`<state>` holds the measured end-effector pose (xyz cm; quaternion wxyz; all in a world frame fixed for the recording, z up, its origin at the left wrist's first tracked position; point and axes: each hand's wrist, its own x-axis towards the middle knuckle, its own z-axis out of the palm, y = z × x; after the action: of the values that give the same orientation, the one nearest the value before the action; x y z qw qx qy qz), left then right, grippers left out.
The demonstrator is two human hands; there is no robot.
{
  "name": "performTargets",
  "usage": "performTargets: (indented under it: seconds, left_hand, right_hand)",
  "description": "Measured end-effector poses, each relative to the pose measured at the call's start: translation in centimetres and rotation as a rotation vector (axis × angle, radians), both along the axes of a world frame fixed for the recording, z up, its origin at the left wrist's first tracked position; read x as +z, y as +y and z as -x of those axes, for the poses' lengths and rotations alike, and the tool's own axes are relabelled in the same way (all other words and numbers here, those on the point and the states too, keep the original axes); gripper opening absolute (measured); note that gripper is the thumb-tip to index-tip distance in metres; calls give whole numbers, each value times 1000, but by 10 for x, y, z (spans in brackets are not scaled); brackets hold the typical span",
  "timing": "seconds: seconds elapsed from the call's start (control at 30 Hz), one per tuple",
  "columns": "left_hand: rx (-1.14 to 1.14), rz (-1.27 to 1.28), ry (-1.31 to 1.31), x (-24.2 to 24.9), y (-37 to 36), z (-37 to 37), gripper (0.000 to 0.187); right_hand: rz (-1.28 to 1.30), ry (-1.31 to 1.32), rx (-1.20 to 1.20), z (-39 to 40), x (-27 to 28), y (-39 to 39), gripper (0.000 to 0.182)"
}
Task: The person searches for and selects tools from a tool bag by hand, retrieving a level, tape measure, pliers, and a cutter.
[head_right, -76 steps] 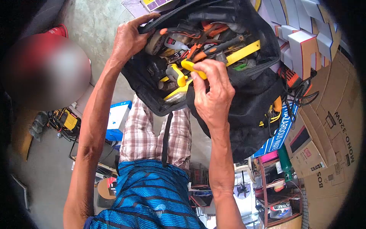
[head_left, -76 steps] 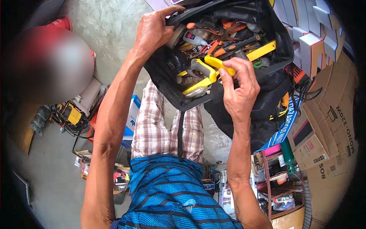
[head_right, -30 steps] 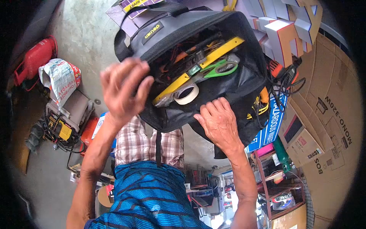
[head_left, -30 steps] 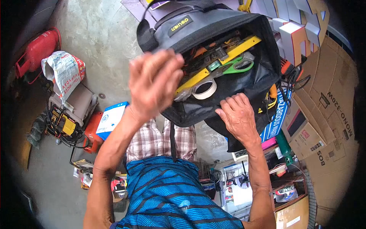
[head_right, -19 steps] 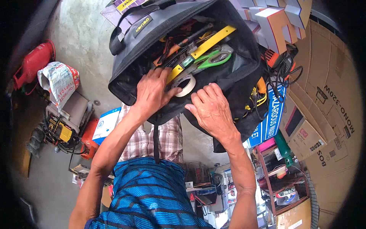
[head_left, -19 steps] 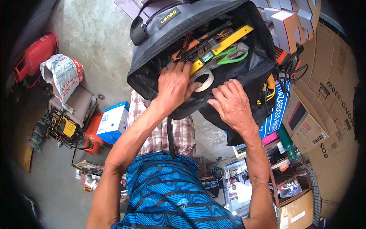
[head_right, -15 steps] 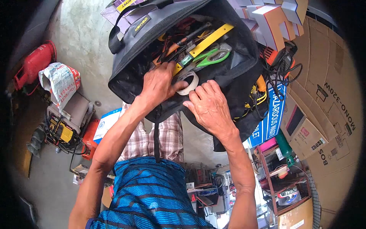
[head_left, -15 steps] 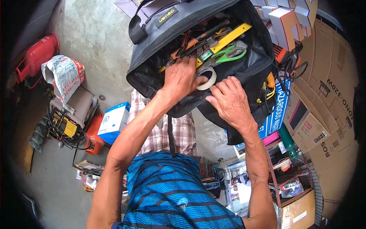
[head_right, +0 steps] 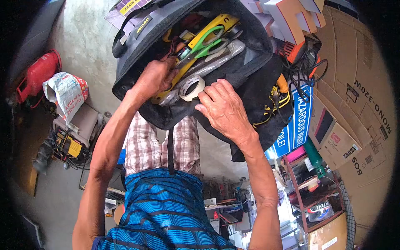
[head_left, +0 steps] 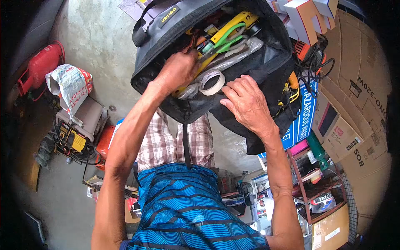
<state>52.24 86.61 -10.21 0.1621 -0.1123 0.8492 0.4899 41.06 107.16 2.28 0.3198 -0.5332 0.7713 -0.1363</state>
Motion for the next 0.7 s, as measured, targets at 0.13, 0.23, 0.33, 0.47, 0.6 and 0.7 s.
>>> performTargets:
  seconds: [0.13,0.23,0.33,0.47,0.6,0.7]
  left_hand:
    - [-6,-97,-28,4,-12,-5,34]
    - [27,-162,-67,16,-18,-3,36]
    - [84,-202,-109,21,-11,-5,35]
    - [204,-363,-214,25,-5,-9,38]
    - [285,-557,-249,19,-1,-17,42]
    - [304,-602,-169,15,2,-21,44]
  right_hand:
    - [-33,-12,-1,1,0,1,32]
    - [50,-38,-34,1,-3,4,27]
    - [65,-58,-40,4,-5,6,28]
    - [61,-30,-38,2,-8,5,29]
    - [72,-63,-53,3,-4,8,30]
    - [78,-77,-66,4,-5,9,27]
